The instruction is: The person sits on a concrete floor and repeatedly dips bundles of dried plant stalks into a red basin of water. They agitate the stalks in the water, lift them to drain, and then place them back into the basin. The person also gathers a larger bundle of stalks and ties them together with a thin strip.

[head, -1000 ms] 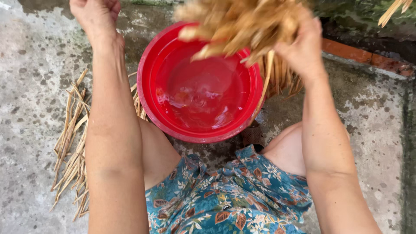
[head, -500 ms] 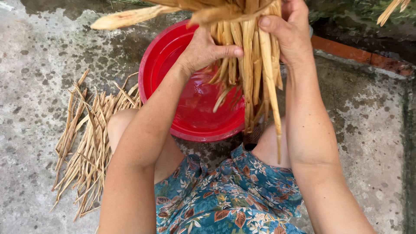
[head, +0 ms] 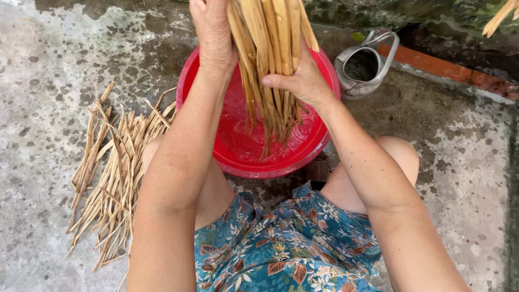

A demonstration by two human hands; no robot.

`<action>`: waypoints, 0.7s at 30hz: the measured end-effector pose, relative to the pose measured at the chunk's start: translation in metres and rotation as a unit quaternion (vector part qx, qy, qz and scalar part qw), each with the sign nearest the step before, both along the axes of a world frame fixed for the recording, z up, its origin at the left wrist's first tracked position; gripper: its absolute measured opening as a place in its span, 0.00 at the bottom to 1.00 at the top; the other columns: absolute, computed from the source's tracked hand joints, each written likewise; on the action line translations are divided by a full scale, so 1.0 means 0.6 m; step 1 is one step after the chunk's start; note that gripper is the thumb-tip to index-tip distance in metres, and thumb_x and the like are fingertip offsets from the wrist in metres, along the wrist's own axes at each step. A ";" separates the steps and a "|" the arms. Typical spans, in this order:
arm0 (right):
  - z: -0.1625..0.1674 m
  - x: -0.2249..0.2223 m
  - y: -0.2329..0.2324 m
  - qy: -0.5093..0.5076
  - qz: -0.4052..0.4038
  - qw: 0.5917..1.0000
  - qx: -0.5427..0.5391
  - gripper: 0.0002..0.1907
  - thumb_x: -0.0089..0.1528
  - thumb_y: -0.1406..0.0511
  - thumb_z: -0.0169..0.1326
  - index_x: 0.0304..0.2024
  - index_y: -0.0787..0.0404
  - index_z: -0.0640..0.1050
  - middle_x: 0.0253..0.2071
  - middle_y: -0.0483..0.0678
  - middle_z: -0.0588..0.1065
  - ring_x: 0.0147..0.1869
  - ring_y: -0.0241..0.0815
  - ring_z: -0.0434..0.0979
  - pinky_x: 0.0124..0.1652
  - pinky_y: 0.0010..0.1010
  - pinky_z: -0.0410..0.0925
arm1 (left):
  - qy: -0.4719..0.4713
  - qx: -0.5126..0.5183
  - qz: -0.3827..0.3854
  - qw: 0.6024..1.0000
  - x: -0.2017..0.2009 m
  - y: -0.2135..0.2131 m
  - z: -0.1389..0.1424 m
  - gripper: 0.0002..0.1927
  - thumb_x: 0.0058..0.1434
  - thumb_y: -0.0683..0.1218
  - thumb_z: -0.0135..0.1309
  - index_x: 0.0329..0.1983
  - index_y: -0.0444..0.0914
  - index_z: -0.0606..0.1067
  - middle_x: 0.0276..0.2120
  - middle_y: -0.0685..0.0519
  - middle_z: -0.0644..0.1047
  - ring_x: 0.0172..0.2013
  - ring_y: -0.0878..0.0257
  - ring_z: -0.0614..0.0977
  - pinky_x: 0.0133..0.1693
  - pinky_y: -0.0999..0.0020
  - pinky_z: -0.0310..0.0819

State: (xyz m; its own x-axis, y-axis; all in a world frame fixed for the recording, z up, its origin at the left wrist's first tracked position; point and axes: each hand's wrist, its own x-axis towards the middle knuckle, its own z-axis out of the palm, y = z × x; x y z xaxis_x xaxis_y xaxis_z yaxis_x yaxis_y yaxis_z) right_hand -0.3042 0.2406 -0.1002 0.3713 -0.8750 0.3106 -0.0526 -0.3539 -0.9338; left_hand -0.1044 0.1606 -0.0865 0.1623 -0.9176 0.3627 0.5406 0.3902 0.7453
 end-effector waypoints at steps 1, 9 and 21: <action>-0.011 0.005 -0.006 -0.017 -0.019 0.999 0.029 0.53 0.57 0.64 0.73 0.74 0.60 0.53 0.68 0.57 0.67 0.75 0.48 0.67 0.72 0.44 0.62 | 0.002 0.018 0.008 1.000 -0.005 0.001 -0.004 0.33 0.56 0.60 0.70 0.50 0.34 0.68 0.41 0.44 0.76 0.45 0.54 0.82 0.51 0.42 0.83; 0.000 -0.027 -0.039 -0.176 -0.040 0.974 0.137 0.35 0.59 0.66 0.70 0.63 0.63 0.67 0.56 0.51 0.76 0.63 0.43 0.79 0.65 0.38 0.75 | -0.368 -0.013 -0.047 0.928 0.009 0.037 0.027 0.57 0.52 0.72 0.66 0.74 0.40 0.53 0.61 0.43 0.72 0.65 0.47 0.73 0.63 0.48 0.71; 0.004 -0.016 -0.036 -0.079 -0.027 0.994 0.066 0.56 0.56 0.47 0.71 0.76 0.61 0.59 0.70 0.52 0.71 0.77 0.47 0.70 0.74 0.41 0.65 | -0.165 0.025 -0.055 0.984 -0.024 0.054 0.040 0.38 0.59 0.52 0.70 0.66 0.35 0.65 0.54 0.44 0.79 0.55 0.56 0.83 0.59 0.58 0.83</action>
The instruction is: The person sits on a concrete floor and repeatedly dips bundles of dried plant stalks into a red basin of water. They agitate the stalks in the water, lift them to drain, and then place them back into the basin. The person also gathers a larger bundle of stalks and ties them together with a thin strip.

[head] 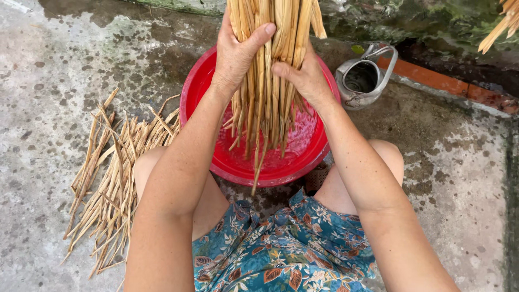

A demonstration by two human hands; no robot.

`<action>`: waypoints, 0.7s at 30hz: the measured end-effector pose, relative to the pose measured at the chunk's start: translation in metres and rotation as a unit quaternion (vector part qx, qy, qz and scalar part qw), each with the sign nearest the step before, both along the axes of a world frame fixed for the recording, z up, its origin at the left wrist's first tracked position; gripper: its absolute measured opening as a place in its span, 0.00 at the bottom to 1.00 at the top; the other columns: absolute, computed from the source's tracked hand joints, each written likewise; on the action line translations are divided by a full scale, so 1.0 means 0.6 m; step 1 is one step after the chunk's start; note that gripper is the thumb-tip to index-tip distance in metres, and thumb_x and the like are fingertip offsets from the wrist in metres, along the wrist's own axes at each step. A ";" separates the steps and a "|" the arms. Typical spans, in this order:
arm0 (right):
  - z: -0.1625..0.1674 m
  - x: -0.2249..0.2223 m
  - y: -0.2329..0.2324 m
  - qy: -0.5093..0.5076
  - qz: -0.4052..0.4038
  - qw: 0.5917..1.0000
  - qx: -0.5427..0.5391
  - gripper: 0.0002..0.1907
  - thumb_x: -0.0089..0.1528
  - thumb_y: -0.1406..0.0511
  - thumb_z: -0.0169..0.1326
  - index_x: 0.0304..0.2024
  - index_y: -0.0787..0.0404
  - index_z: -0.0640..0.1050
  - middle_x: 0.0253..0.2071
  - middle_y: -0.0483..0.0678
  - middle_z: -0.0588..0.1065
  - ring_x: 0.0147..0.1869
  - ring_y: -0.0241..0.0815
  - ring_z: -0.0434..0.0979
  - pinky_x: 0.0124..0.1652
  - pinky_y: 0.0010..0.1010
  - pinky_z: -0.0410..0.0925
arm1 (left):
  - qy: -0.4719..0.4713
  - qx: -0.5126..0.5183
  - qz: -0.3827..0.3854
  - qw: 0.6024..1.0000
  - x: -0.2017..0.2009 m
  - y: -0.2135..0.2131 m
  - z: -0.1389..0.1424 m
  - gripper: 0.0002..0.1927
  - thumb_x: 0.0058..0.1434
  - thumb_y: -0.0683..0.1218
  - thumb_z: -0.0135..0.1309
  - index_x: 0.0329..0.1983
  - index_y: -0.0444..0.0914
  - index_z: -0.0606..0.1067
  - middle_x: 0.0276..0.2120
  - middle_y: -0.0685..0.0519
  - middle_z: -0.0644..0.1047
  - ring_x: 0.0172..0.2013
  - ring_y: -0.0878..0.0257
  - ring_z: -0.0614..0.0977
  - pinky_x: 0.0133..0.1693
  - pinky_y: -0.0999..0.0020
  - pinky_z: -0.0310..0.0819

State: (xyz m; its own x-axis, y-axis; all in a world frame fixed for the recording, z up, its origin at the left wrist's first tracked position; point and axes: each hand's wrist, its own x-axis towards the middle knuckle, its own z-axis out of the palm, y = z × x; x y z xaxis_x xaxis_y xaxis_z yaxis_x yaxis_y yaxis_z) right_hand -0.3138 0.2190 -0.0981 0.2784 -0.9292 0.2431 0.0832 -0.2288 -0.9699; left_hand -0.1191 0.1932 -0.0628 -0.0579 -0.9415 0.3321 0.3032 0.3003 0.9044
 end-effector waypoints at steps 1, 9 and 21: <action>-0.006 0.004 0.006 0.035 0.003 0.999 0.007 0.60 0.53 0.45 0.72 0.76 0.59 0.55 0.71 0.50 0.67 0.77 0.47 0.66 0.72 0.41 0.62 | 0.009 -0.008 0.004 1.000 0.001 0.003 0.000 0.36 0.60 0.52 0.70 0.65 0.35 0.66 0.53 0.43 0.79 0.53 0.56 0.84 0.58 0.58 0.84; -0.044 0.043 0.025 0.048 -0.036 0.997 0.056 0.46 0.53 0.56 0.73 0.67 0.58 0.63 0.63 0.51 0.72 0.69 0.45 0.73 0.70 0.42 0.67 | 0.120 0.017 -0.001 0.993 -0.042 0.031 -0.017 0.36 0.62 0.51 0.68 0.66 0.36 0.64 0.53 0.46 0.77 0.53 0.58 0.81 0.58 0.60 0.80; 0.075 -0.144 -0.001 0.023 -0.244 0.966 -0.084 0.28 0.59 0.71 0.71 0.57 0.63 0.72 0.52 0.50 0.80 0.55 0.42 0.84 0.58 0.36 0.79 | -0.221 0.010 -0.063 0.973 -0.056 0.021 -0.009 0.54 0.66 0.61 0.62 0.81 0.47 0.40 0.75 0.37 0.57 0.66 0.50 0.75 0.63 0.51 0.77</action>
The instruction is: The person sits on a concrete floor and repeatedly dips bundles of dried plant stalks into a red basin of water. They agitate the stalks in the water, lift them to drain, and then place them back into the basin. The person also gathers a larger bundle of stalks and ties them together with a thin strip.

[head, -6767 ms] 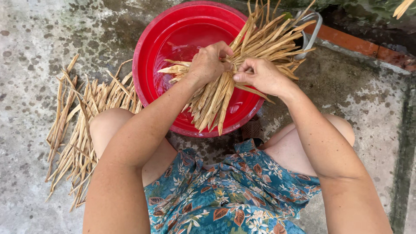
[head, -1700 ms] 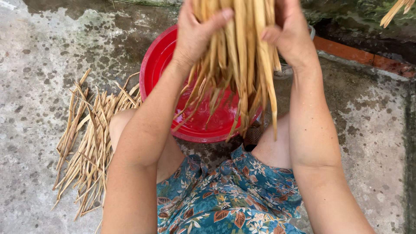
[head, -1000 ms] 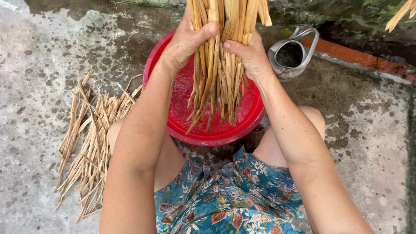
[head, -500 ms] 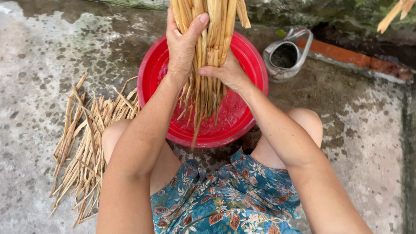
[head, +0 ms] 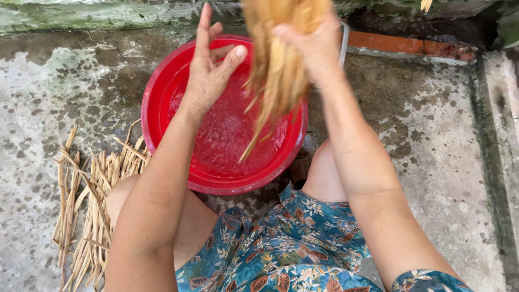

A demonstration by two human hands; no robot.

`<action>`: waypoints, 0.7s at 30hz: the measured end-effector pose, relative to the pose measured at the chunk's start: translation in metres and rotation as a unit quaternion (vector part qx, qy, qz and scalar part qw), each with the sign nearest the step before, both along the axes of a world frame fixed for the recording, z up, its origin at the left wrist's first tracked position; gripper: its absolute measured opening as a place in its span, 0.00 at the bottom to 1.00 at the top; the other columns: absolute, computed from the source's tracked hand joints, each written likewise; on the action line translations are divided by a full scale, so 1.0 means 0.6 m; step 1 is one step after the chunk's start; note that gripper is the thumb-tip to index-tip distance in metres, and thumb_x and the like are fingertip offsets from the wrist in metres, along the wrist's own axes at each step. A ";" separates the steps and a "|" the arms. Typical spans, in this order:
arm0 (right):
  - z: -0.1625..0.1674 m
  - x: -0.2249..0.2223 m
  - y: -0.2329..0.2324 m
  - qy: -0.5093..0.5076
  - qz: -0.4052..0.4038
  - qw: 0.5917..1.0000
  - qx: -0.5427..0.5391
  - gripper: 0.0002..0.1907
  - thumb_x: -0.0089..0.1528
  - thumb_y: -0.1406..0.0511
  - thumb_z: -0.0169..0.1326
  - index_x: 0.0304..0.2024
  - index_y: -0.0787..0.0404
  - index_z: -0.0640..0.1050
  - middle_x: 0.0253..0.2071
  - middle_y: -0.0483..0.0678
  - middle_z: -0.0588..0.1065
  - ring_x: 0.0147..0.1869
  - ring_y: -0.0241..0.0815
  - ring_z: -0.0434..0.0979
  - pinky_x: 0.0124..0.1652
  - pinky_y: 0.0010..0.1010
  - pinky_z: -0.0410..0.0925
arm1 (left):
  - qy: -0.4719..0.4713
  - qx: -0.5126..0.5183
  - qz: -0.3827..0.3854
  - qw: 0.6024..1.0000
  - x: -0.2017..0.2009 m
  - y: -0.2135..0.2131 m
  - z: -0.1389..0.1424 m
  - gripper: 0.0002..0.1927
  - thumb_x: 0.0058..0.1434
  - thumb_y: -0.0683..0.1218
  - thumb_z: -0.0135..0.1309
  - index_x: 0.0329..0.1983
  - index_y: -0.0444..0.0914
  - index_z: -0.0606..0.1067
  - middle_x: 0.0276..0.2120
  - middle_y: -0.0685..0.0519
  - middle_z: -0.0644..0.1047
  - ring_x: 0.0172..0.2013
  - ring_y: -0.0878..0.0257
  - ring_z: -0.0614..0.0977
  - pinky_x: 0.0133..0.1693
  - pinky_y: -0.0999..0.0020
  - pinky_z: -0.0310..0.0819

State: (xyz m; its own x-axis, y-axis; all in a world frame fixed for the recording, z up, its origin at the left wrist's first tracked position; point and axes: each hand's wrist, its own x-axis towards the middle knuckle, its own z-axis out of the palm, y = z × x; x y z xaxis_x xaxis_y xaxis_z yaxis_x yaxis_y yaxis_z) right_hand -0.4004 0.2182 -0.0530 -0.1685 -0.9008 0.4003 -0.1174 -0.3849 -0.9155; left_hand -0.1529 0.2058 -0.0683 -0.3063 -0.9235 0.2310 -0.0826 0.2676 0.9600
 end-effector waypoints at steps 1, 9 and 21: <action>0.010 -0.043 0.003 -0.011 -0.016 1.000 0.001 0.26 0.60 0.72 0.72 0.56 0.64 0.73 0.51 0.50 0.81 0.54 0.42 0.85 0.58 0.35 0.81 | -0.018 0.034 0.022 0.999 0.003 0.000 0.005 0.53 0.65 0.60 0.63 0.81 0.48 0.42 0.74 0.37 0.57 0.60 0.51 0.80 0.57 0.51 0.81; -0.028 -0.359 0.068 0.058 -0.178 0.979 -0.083 0.43 0.63 0.80 0.68 0.73 0.65 0.58 0.67 0.57 0.70 0.70 0.50 0.77 0.69 0.37 0.74 | -0.081 0.007 0.100 0.992 0.064 -0.003 0.048 0.34 0.69 0.44 0.62 0.75 0.40 0.60 0.63 0.42 0.74 0.41 0.65 0.83 0.44 0.68 0.83; -0.323 -0.458 -0.029 0.120 -0.340 0.928 0.091 0.48 0.58 0.74 0.71 0.74 0.58 0.59 0.64 0.55 0.74 0.68 0.51 0.76 0.66 0.40 0.69 | -0.142 -0.002 0.125 0.982 0.051 -0.026 0.069 0.29 0.68 0.42 0.60 0.70 0.39 0.66 0.56 0.47 0.79 0.39 0.68 0.82 0.40 0.71 0.82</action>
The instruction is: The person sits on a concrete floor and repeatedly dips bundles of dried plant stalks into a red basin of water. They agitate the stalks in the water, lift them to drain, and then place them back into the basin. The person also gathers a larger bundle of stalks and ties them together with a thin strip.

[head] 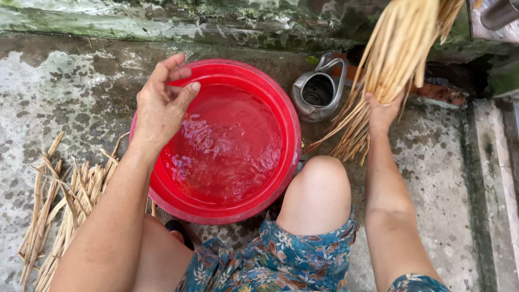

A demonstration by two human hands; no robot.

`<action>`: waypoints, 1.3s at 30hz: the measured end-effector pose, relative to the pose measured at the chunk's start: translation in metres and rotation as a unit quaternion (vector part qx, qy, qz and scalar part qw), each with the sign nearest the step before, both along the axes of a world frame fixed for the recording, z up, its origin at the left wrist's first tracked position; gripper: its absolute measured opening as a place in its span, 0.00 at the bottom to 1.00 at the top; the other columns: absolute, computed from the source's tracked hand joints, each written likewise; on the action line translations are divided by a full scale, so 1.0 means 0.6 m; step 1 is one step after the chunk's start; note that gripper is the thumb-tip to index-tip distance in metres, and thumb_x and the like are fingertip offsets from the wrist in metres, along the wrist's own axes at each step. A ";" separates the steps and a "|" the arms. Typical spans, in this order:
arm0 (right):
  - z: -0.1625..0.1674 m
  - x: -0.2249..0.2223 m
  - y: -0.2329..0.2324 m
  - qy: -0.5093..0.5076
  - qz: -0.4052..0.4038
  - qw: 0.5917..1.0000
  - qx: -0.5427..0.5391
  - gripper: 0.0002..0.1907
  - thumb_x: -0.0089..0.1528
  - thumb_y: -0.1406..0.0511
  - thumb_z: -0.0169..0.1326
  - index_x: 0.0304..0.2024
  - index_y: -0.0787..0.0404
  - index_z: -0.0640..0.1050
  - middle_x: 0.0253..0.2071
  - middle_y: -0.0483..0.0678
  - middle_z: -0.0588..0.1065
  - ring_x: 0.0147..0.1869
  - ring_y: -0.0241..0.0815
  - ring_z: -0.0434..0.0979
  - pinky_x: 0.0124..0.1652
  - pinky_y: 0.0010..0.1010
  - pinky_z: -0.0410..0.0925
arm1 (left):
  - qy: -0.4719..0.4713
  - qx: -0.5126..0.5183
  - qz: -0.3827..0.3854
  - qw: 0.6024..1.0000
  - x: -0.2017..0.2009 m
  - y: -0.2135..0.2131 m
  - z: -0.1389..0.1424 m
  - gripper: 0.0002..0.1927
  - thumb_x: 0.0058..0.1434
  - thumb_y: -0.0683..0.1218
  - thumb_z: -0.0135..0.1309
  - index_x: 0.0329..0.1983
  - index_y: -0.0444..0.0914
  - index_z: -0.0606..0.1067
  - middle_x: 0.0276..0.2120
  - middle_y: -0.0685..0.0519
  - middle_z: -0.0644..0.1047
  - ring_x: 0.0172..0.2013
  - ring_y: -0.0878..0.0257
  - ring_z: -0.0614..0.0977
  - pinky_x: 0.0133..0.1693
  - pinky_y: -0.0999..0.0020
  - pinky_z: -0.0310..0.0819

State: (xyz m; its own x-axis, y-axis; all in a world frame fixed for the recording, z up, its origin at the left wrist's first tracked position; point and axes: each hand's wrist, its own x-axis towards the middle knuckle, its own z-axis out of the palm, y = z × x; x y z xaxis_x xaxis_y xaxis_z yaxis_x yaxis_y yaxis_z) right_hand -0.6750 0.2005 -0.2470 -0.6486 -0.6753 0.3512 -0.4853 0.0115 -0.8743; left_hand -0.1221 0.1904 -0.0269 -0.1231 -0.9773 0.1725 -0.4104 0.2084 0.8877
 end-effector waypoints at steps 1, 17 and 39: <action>-0.019 0.002 -0.012 -0.022 -0.004 0.999 0.032 0.49 0.58 0.72 0.71 0.75 0.57 0.57 0.64 0.55 0.76 0.67 0.50 0.77 0.64 0.39 0.70 | 0.004 0.002 0.002 1.000 0.000 -0.002 -0.002 0.29 0.67 0.42 0.60 0.70 0.39 0.66 0.55 0.48 0.79 0.39 0.68 0.82 0.40 0.72 0.81; -0.079 -0.009 -0.094 -0.028 0.018 0.931 0.364 0.78 0.47 0.57 0.80 0.76 0.50 0.31 0.72 0.68 0.54 0.75 0.59 0.58 0.69 0.40 0.58 | -0.024 0.043 0.025 0.998 0.041 -0.030 -0.048 0.29 0.67 0.40 0.61 0.70 0.36 0.66 0.52 0.49 0.79 0.37 0.70 0.82 0.38 0.75 0.79; 0.265 0.347 -0.077 0.322 0.309 0.835 0.322 0.24 0.61 0.52 0.64 0.56 0.55 0.81 0.51 0.54 0.79 0.52 0.53 0.80 0.54 0.42 0.70 | -0.083 -0.106 -0.001 0.991 0.128 0.048 0.014 0.20 0.67 0.45 0.64 0.60 0.35 0.75 0.47 0.48 0.83 0.39 0.62 0.85 0.41 0.65 0.83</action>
